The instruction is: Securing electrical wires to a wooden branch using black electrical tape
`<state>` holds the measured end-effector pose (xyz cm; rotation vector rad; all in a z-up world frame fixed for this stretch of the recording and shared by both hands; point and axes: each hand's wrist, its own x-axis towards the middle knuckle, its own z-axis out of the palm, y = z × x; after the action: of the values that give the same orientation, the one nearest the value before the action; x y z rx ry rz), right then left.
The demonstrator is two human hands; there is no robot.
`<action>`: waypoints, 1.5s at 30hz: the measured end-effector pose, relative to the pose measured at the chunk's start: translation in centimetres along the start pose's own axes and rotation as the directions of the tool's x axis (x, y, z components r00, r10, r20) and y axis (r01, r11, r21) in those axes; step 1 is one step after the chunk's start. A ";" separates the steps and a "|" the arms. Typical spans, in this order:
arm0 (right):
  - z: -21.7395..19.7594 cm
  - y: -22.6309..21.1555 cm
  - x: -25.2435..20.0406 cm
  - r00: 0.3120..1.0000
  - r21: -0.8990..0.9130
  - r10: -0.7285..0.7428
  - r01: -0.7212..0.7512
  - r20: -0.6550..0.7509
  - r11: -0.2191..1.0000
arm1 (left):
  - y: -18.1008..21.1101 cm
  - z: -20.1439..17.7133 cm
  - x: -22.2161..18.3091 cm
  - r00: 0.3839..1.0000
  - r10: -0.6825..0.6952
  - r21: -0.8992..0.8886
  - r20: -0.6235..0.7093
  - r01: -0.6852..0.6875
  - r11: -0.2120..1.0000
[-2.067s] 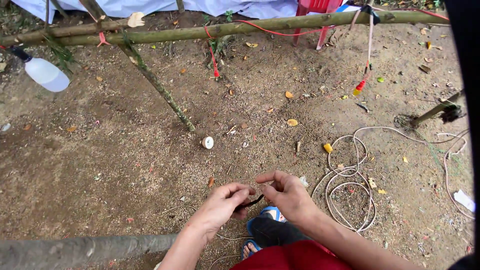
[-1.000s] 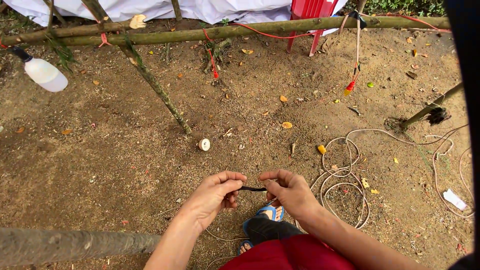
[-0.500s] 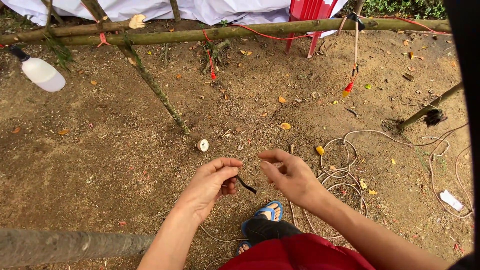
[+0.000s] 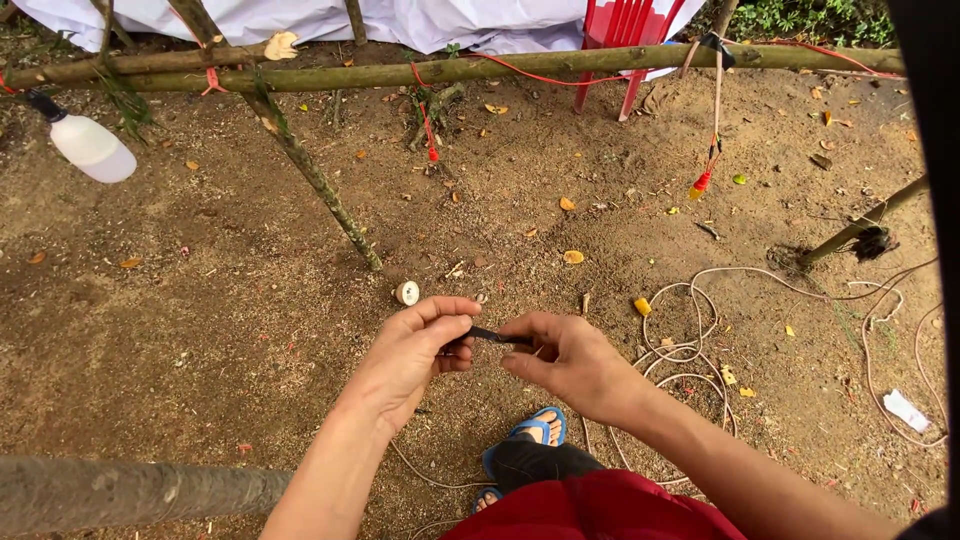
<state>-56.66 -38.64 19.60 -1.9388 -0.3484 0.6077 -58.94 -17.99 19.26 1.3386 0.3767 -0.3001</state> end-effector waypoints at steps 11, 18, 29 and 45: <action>-0.2 -0.2 0.2 0.971 -0.040 -0.072 0.065 -0.227 0.997 | -0.9 -0.9 1.0 0.999 -0.047 -0.103 -0.025 0.045 0.994; 0.0 -0.7 0.5 0.958 0.001 -0.080 0.084 -0.276 0.996 | -1.1 -1.5 1.1 0.995 -0.098 -0.194 -0.003 0.096 0.976; 0.0 0.3 1.7 0.962 0.200 -0.012 0.069 -0.273 0.977 | -0.1 -2.6 -0.5 0.994 -0.059 -0.146 0.093 0.072 0.987; -1.9 -1.8 3.5 0.955 0.315 0.001 0.098 -0.298 0.944 | 3.5 -2.2 0.7 0.990 0.039 -0.074 -0.135 -0.049 0.996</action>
<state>-52.68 -37.56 20.95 -1.6619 -0.0975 0.3114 -57.00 -15.16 21.66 1.2926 0.4662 -0.1577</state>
